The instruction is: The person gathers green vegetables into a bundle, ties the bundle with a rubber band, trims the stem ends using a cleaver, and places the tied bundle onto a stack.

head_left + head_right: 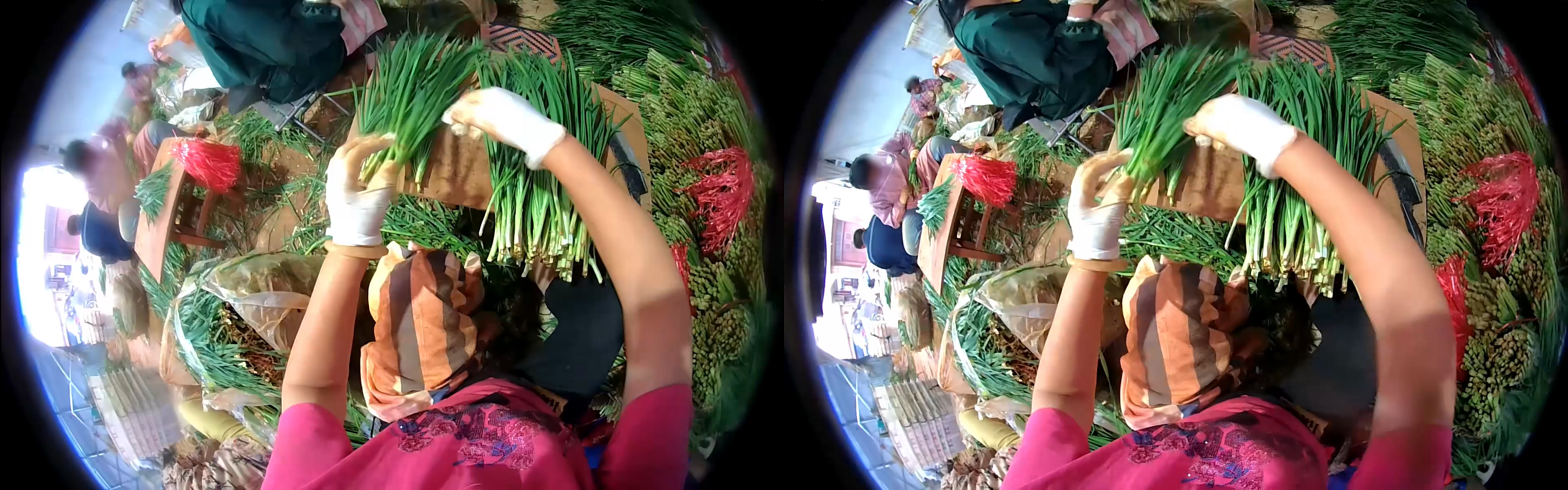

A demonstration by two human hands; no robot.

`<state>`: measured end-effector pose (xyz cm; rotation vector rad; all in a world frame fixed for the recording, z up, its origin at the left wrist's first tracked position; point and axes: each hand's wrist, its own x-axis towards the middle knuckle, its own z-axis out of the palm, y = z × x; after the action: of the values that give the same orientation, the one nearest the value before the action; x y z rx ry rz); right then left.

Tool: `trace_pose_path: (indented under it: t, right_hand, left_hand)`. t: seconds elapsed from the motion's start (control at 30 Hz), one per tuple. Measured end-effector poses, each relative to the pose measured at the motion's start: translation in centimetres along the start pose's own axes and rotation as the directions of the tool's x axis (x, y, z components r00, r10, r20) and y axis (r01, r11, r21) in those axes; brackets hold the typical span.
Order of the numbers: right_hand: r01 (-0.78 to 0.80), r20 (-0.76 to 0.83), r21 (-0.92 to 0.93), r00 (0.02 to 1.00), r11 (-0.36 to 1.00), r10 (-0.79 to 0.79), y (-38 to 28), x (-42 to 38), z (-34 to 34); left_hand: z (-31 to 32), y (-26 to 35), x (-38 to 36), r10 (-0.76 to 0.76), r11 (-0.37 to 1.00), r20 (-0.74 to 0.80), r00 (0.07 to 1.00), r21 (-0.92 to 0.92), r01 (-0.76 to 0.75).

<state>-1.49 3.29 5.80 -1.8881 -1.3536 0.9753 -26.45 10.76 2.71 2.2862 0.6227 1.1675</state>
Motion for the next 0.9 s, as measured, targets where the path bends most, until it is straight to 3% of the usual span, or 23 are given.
trace_pose_path:
  t: [0.07,0.13,0.17,0.2,0.23,0.27,0.3,0.33,0.4,0.43,0.47,0.5,0.53,0.57,0.6,0.63,0.73,0.77,0.87,0.9]
  right_hand:
    - [0.118,-0.118,-0.428,0.976,0.896,-0.185,0.5,-3.6,0.0]
    - [0.167,-0.052,-0.591,0.968,0.789,-0.244,2.0,-5.6,0.5]
    - [0.305,-0.079,-0.612,0.895,0.730,-0.440,3.1,-6.2,1.3]
    - [0.278,-0.054,-0.633,0.915,0.722,-0.400,2.7,-6.8,2.1]
    - [0.274,0.008,-0.696,0.927,0.663,-0.375,3.4,-6.8,2.6]
    - [0.273,0.066,-0.753,0.936,0.598,-0.345,4.0,-6.9,3.0]
    - [0.199,0.114,-0.811,0.976,0.550,-0.184,3.3,-7.5,2.7]
    - [0.195,0.108,-0.810,0.977,0.553,-0.186,4.6,-7.7,2.3]
    - [0.142,-0.094,-0.679,0.956,0.721,-0.277,7.0,-8.9,1.9]
    - [0.141,-0.116,-0.649,0.953,0.748,-0.280,7.2,-9.4,1.5]
    - [0.205,-0.142,-0.646,0.914,0.735,-0.380,8.5,-9.7,1.4]
    - [0.190,-0.153,-0.627,0.921,0.756,-0.358,8.2,-10.0,1.3]
    - [0.174,-0.164,-0.607,0.928,0.776,-0.336,7.9,-10.2,1.2]
    - [0.196,-0.183,-0.619,0.906,0.761,-0.382,8.5,-10.2,1.3]
    - [0.198,-0.190,-0.627,0.899,0.753,-0.395,8.7,-10.1,1.5]
    - [0.204,-0.201,-0.627,0.890,0.752,-0.409,8.8,-10.1,1.5]
    - [0.218,-0.230,-0.620,0.868,0.754,-0.440,9.2,-10.2,1.7]
    - [0.222,-0.245,-0.639,0.849,0.737,-0.468,9.5,-10.2,1.8]
    - [0.220,-0.262,-0.624,0.845,0.750,-0.466,9.7,-10.3,1.8]
    - [0.230,-0.260,-0.622,0.841,0.749,-0.475,9.7,-10.4,1.8]
  left_hand:
    - [0.1,3.2,1.5,0.199,0.959,0.008,0.980,0.206,-0.196]
    - [1.3,2.9,1.7,0.124,0.992,0.182,0.975,-0.054,-0.116]
    - [2.6,3.2,0.7,-0.074,0.972,0.298,0.952,-0.194,0.136]
    - [2.9,3.7,0.4,-0.175,0.982,0.497,0.850,0.026,0.188]
    - [3.8,4.5,0.3,-0.261,0.965,0.752,0.605,0.220,0.142]
    - [4.8,5.4,0.3,-0.370,0.925,0.884,0.285,0.380,0.024]
    - [5.6,6.2,-0.4,-0.367,0.927,0.919,0.145,0.373,-0.021]
    - [5.8,7.4,-1.1,-0.362,0.930,0.932,-0.002,0.361,-0.066]
    - [5.7,10.3,-2.2,-0.357,0.934,0.909,-0.215,0.355,-0.046]
    - [6.4,10.1,-4.4,-0.310,0.951,0.935,-0.172,0.307,-0.044]
    - [7.4,9.5,-6.8,-0.260,0.965,0.957,-0.131,0.257,-0.044]
    - [7.9,9.7,-7.8,-0.237,0.971,0.962,-0.137,0.237,-0.016]
    - [8.8,9.5,-9.0,-0.172,0.985,0.983,-0.068,0.173,0.006]
    - [9.8,9.2,-10.0,-0.210,0.885,0.965,-0.155,0.255,0.390]
    - [10.9,8.5,-11.4,-0.211,0.634,0.945,-0.249,0.326,0.701]
    - [11.4,8.4,-11.8,-0.222,0.293,0.940,-0.257,0.316,0.902]
    - [12.2,8.3,-13.3,-0.332,-0.078,0.941,-0.059,0.035,0.996]
    - [12.3,8.5,-13.9,-0.383,-0.129,0.924,-0.019,-0.033,0.991]
    - [13.0,9.6,-15.3,-0.590,-0.220,0.806,0.050,-0.219,0.950]
    - [13.6,9.5,-15.4,-0.621,-0.328,0.783,0.028,-0.292,0.898]
